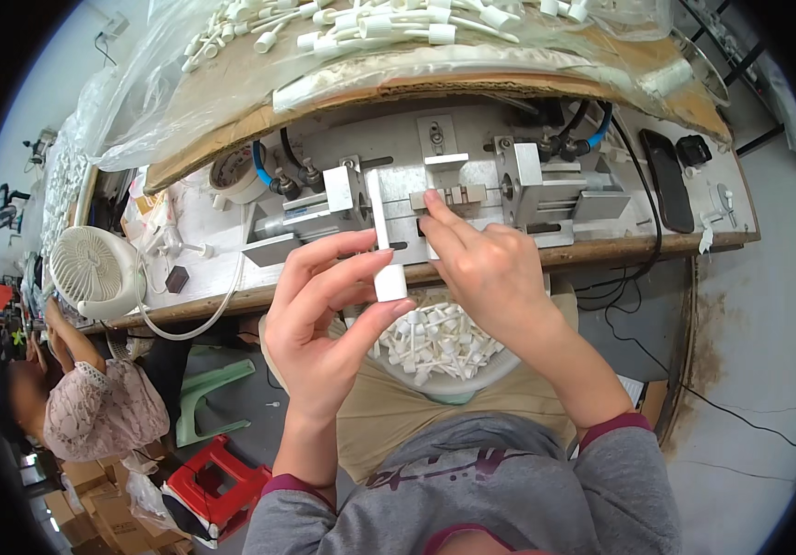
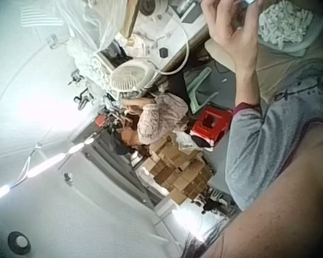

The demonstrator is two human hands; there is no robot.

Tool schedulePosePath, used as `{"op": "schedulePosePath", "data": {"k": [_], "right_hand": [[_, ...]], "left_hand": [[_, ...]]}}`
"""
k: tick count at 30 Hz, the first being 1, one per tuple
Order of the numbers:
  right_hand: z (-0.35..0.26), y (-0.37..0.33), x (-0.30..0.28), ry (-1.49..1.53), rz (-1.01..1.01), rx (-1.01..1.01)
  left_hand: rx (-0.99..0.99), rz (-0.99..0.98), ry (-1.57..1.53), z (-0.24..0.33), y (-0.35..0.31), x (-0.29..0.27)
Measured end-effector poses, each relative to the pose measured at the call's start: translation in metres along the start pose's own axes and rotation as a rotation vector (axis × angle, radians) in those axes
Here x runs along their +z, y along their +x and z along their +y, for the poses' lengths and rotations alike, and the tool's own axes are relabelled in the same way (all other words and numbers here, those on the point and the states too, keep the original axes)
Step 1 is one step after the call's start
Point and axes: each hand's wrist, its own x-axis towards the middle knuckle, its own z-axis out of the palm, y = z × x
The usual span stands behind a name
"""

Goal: Manually assemble plastic pump or sprayer components using a small pneumatic or mechanical press fixture.

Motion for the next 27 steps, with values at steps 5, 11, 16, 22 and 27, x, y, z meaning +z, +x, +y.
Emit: {"op": "schedulePosePath", "data": {"k": [5,11,16,22,27], "right_hand": [[0.002,0.008,-0.014,0.046,-0.088,-0.011],[0.035,0.086,-0.046,0.176,0.304,-0.060],[0.069,0.172,-0.042,0.024,0.184,-0.025],[0.068,0.205,-0.033,-0.036,-0.135,0.135],[0.092,0.200,-0.037,-0.011,-0.068,0.076]], "left_hand": [[0.149,0.019,0.191,-0.009,0.013,0.004],[0.241,-0.034,0.490,-0.015,0.013,0.009],[0.296,-0.171,0.750,-0.029,0.021,0.034],[0.273,-0.243,0.848,-0.031,0.027,0.037],[0.244,-0.265,0.833,-0.030,0.032,0.037]]}}
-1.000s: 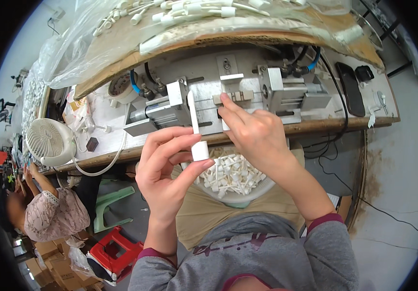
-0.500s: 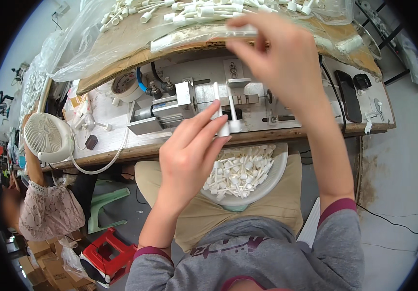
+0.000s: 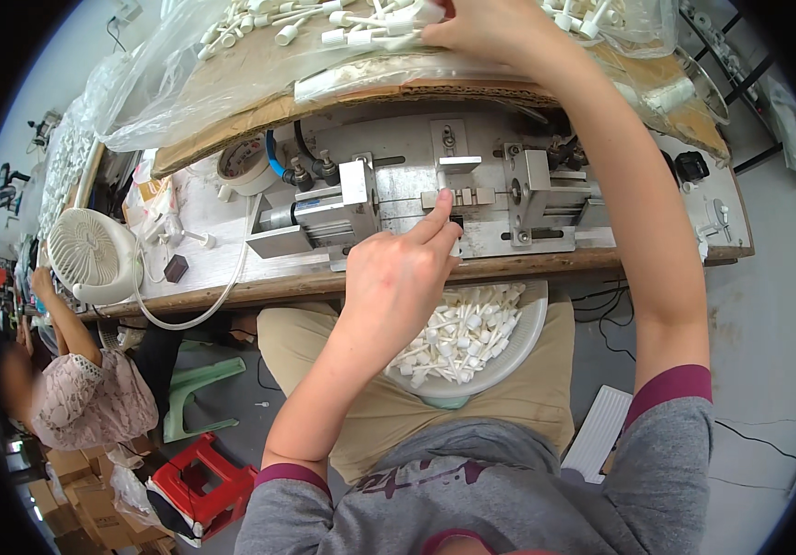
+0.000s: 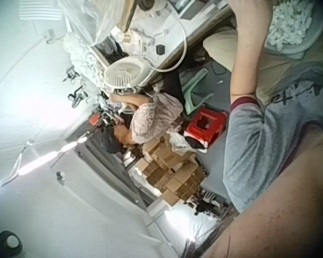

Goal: Manually assemble plastic pump or sprayer components using a small pneumatic or mechanical press fixture.

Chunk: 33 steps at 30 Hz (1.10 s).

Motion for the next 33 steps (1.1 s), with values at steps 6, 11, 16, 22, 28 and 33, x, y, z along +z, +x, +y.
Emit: {"op": "schedulePosePath", "data": {"k": [6,11,16,22,28,33], "right_hand": [[0.014,-0.025,-0.023,0.271,0.390,0.016],[-0.009,-0.103,-0.014,0.181,0.518,-0.332],[-0.042,-0.166,0.011,0.175,0.408,-0.455],[-0.021,-0.176,0.016,0.226,0.519,-0.303],[-0.037,-0.177,0.010,0.358,0.510,-0.197],[-0.035,-0.186,0.007,0.491,0.460,-0.091]], "left_hand": [[-0.015,0.000,-0.061,-0.003,0.000,-0.001],[-0.228,0.168,-0.768,0.002,0.005,-0.018],[-0.105,0.224,-0.886,0.001,0.001,-0.027],[-0.073,0.181,-0.393,0.001,-0.019,-0.007],[0.003,0.064,0.044,-0.001,-0.011,0.005],[0.020,0.036,0.075,-0.002,-0.004,0.004]]}}
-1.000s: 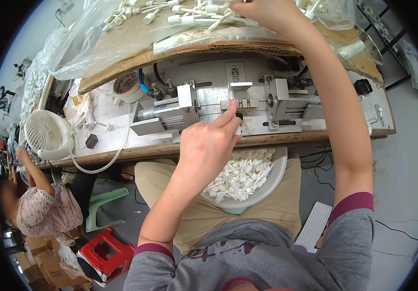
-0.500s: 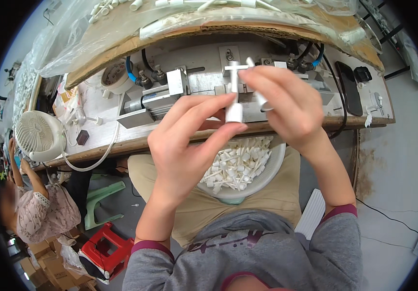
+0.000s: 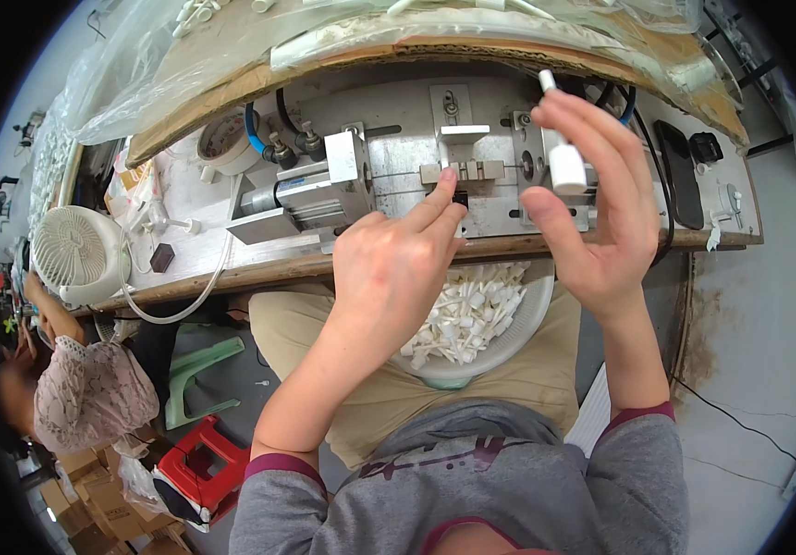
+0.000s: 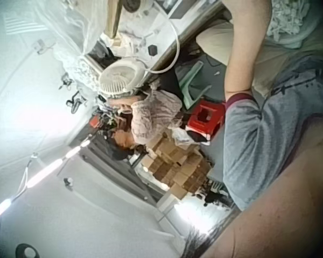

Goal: Manually assemble plastic pump or sprayer components using a small pneumatic or mechanical press fixture.

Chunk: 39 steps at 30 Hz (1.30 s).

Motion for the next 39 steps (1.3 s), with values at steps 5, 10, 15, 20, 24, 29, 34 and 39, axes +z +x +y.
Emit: {"op": "schedulePosePath", "data": {"k": [5,10,15,20,24,29,34,39], "right_hand": [[-0.014,-0.006,-0.009,0.165,-0.112,0.214],[-0.022,-0.020,-0.007,-0.063,-0.132,0.133],[-0.023,-0.044,0.018,-0.271,-0.343,0.027],[-0.022,-0.031,0.045,-0.450,-0.399,-0.102],[-0.022,-0.028,0.047,-0.474,-0.417,-0.119],[-0.027,-0.024,0.046,-0.561,-0.513,-0.081],[-0.024,0.004,0.031,-0.376,-0.484,0.018],[0.010,0.077,0.012,-0.267,-0.138,-0.042]], "left_hand": [[0.034,-0.023,-0.077,-0.007,0.006,-0.010],[0.025,0.261,-0.302,-0.023,0.068,-0.045],[-0.338,0.213,-0.036,-0.023,0.148,-0.071],[-0.117,0.186,0.143,-0.049,0.169,-0.055],[-0.143,0.207,-0.061,-0.050,0.165,-0.070],[0.087,0.391,-0.313,-0.033,0.122,-0.092],[0.116,0.324,-0.139,-0.027,0.070,-0.085],[0.058,0.092,-0.291,-0.007,0.009,-0.052]]}}
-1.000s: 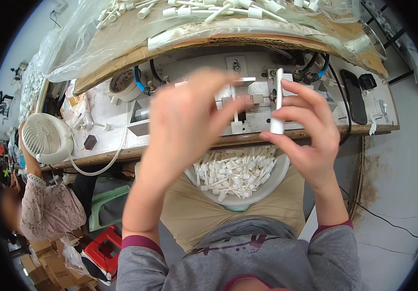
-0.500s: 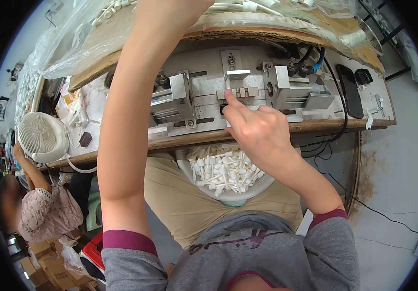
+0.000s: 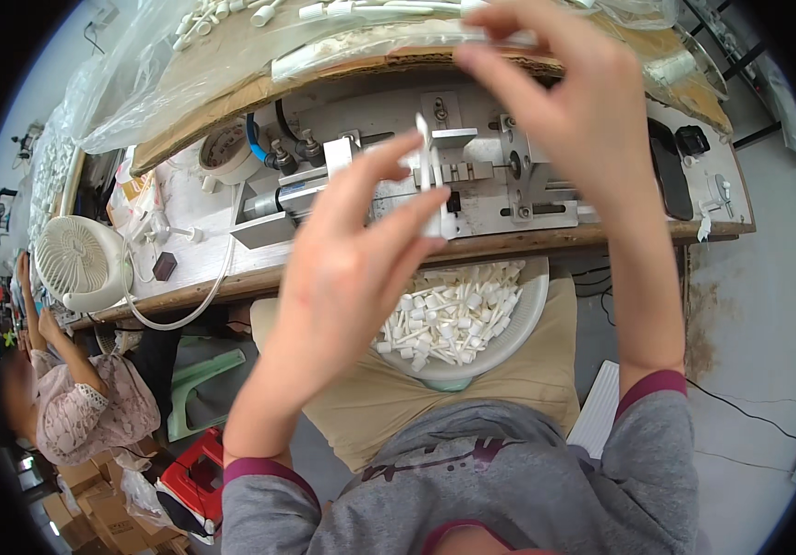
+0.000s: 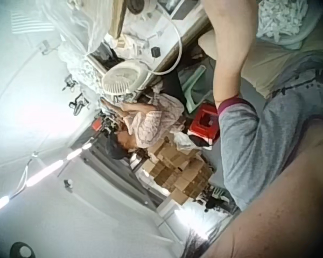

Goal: Manually assemble plastic pump or sprayer components using a small pneumatic or mechanical press fixture.

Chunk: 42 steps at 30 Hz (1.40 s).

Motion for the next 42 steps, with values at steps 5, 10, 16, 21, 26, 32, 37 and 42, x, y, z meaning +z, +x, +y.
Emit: {"op": "schedulePosePath", "data": {"k": [5,10,16,21,26,32,37,42], "right_hand": [[0.021,0.048,0.006,-0.026,-0.281,0.134],[0.028,0.054,0.003,-0.026,-0.525,0.078],[0.002,0.044,-0.038,0.061,-0.381,0.251],[0.001,-0.018,-0.027,0.328,-0.162,0.249],[-0.029,-0.083,-0.009,0.224,-0.184,0.080],[-0.045,-0.109,0.011,-0.086,-0.416,-0.050],[-0.053,-0.107,0.025,-0.259,-0.353,-0.079],[-0.053,-0.095,0.025,-0.243,-0.383,-0.089]], "left_hand": [[0.059,-0.022,0.152,-0.005,-0.022,0.038],[0.021,-0.081,0.301,-0.011,-0.016,0.046],[0.024,-0.106,0.302,-0.010,-0.011,0.050],[-0.039,-0.136,0.163,-0.013,-0.004,0.028],[-0.039,0.192,0.073,-0.041,0.055,-0.021],[-0.138,0.143,0.406,-0.098,0.116,-0.043],[-0.364,-0.003,0.128,-0.081,0.126,-0.031],[-0.367,0.005,-0.067,-0.060,0.113,-0.040]]}}
